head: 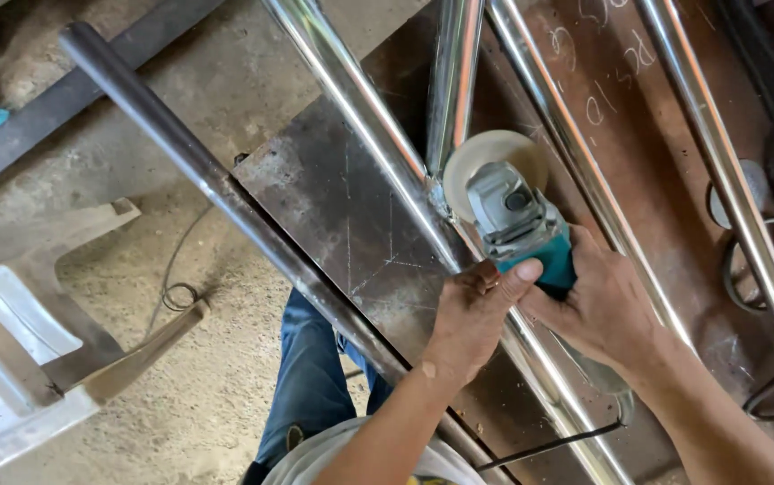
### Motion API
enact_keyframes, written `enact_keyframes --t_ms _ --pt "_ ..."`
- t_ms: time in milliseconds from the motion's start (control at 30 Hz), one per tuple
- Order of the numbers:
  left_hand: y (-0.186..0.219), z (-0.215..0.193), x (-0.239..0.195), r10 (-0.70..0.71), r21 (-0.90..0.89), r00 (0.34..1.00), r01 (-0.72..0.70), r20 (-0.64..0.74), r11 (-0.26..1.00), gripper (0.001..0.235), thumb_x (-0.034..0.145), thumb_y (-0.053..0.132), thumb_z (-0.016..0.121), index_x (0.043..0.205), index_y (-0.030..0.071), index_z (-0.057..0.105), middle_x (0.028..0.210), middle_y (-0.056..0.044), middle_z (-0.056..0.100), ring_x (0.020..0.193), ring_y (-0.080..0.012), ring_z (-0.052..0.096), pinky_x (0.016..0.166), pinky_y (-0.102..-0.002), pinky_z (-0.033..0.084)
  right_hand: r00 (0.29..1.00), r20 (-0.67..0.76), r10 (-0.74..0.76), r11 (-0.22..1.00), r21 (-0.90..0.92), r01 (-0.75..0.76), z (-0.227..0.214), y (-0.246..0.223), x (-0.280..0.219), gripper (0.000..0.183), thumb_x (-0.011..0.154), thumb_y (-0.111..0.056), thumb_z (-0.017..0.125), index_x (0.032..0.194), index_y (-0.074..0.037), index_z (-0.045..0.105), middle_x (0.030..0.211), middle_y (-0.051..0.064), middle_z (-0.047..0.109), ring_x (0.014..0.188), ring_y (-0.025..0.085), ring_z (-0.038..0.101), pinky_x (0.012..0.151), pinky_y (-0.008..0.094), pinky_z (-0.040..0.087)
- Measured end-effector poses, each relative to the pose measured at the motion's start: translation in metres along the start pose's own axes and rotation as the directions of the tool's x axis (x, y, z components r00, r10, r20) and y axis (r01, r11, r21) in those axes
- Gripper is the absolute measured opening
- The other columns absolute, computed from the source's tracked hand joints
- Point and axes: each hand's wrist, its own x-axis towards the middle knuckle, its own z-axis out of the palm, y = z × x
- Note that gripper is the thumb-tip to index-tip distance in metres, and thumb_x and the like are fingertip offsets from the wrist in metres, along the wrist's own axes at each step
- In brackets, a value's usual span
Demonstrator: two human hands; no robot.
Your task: Use an angle grinder with a sanding disc to smooth joints on metal pipes.
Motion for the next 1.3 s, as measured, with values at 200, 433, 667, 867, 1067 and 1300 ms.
enact_keyframes --t_ms 200,433,667,867,1067,1300 --pt "0.015 0.010 -0.006 0.093 -0.012 0.994 -0.094 -0.062 0.995 0.037 0.085 0.044 0.084 0.090 0.008 0.076 0.076 0.000 0.069 0.083 -0.0087 0.059 0.086 -0.028 0.051 0.995 -0.094 -0.027 0.999 0.036 0.031 0.006 -0.002 0.004 0.046 0.089 -0.050 0.069 0.091 -0.006 0.055 0.061 0.021 0.051 0.056 0.043 0.059 0.049 0.044 0.045" --pt "0.019 0.014 -0.004 0.098 0.081 0.991 -0.091 -0.086 0.993 0.045 0.082 0.050 0.082 0.084 0.005 0.072 0.071 -0.004 0.061 0.077 -0.0128 0.056 0.079 -0.028 0.046 0.980 -0.149 -0.136 0.990 0.010 0.139 0.012 0.009 0.008 0.046 0.091 -0.050 0.066 0.088 -0.005 0.057 0.070 0.020 0.050 0.060 0.042 0.059 0.052 0.041 0.046" --pt "0.011 0.011 0.001 0.097 0.087 0.989 -0.087 -0.109 0.992 0.044 0.082 0.048 0.083 0.085 0.005 0.074 0.071 -0.002 0.060 0.078 -0.0119 0.057 0.078 -0.027 0.046 0.991 -0.109 -0.081 0.988 0.121 0.094 0.012 0.016 0.013 0.048 0.089 -0.051 0.068 0.096 -0.004 0.059 0.065 0.019 0.050 0.058 0.037 0.056 0.051 0.043 0.043" --pt "-0.008 0.001 0.013 0.037 -0.171 0.999 -0.035 0.012 0.985 0.058 0.081 0.029 0.077 0.122 -0.011 0.067 0.114 -0.018 0.071 0.102 -0.0207 0.067 0.097 -0.030 0.055 0.966 -0.157 -0.205 0.973 0.077 0.218 0.013 0.018 0.018 0.046 0.089 -0.047 0.071 0.092 -0.003 0.057 0.075 0.022 0.050 0.062 0.044 0.057 0.051 0.041 0.045" --pt "-0.003 0.007 0.007 0.073 -0.227 0.997 -0.071 0.001 0.971 0.047 0.084 0.021 0.078 0.117 -0.010 0.069 0.114 -0.017 0.073 0.102 -0.0188 0.067 0.099 -0.030 0.053 0.978 -0.104 -0.180 0.973 0.124 0.192 0.011 0.021 0.016 0.048 0.086 -0.047 0.073 0.092 -0.002 0.056 0.071 0.024 0.048 0.059 0.044 0.054 0.050 0.042 0.046" --pt "0.016 0.013 0.004 0.068 0.096 0.996 -0.062 -0.065 0.993 0.047 0.085 0.040 0.075 0.100 -0.004 0.071 0.091 -0.012 0.069 0.087 -0.0180 0.063 0.086 -0.032 0.051 0.967 -0.141 -0.213 0.956 0.172 0.236 0.015 0.024 0.021 0.049 0.084 -0.049 0.074 0.092 -0.002 0.058 0.082 0.024 0.052 0.066 0.043 0.057 0.055 0.043 0.048"
